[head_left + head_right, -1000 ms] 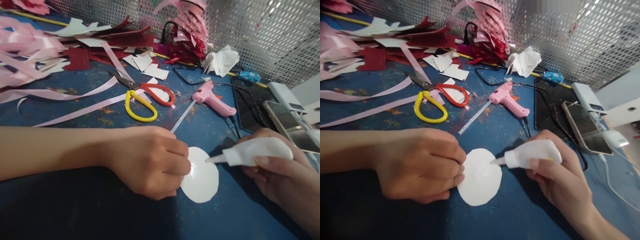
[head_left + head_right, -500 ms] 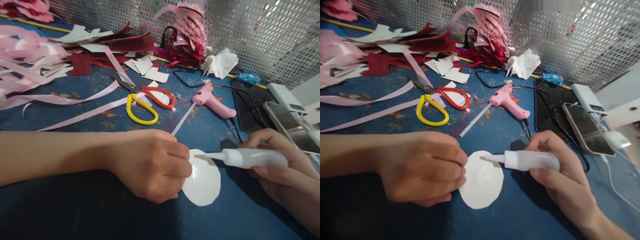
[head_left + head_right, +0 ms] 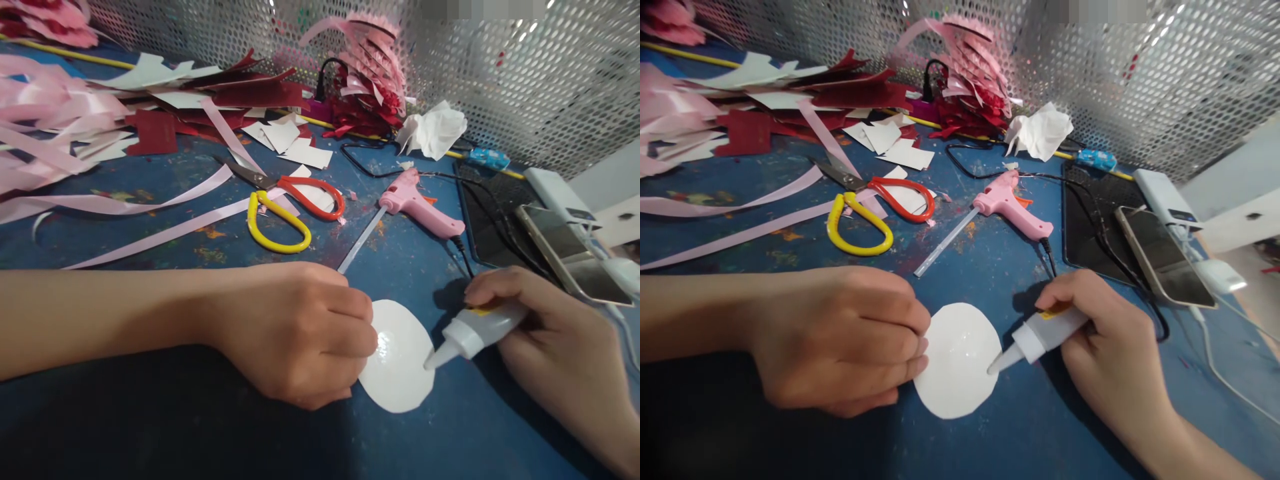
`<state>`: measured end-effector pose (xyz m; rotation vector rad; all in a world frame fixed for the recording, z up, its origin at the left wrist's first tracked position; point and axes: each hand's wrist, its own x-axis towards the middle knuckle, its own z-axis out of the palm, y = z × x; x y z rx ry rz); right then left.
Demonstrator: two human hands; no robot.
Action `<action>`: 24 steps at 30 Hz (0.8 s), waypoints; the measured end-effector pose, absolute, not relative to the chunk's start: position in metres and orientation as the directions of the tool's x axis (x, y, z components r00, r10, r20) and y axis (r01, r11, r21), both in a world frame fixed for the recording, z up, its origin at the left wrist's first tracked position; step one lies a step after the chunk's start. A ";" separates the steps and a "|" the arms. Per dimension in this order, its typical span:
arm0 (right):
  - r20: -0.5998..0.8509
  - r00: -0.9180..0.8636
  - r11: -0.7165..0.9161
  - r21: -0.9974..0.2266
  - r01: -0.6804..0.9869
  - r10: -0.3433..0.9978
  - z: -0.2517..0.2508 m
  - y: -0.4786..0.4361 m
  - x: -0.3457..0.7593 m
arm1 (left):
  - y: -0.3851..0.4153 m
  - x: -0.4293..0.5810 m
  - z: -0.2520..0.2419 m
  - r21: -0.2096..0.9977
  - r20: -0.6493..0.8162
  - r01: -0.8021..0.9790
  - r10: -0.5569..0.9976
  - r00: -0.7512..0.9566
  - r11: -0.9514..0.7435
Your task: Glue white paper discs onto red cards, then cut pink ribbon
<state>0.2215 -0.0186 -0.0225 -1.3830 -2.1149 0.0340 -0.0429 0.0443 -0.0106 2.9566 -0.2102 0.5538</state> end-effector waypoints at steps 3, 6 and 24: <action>0.502 -0.420 0.561 -0.166 0.811 0.756 -0.026 -0.017 0.226 | 0.045 -0.043 -0.011 0.057 0.389 -0.180 -0.144 0.910 -0.982; 0.503 -0.458 0.546 -0.033 0.837 0.733 -0.028 -0.015 0.231 | 0.045 -0.043 -0.010 0.064 0.360 -0.165 -0.131 0.924 -0.984; 0.499 -0.500 0.562 0.033 0.827 0.707 -0.023 -0.010 0.234 | 0.045 -0.044 -0.011 -0.034 0.411 -0.185 -0.183 0.893 -0.982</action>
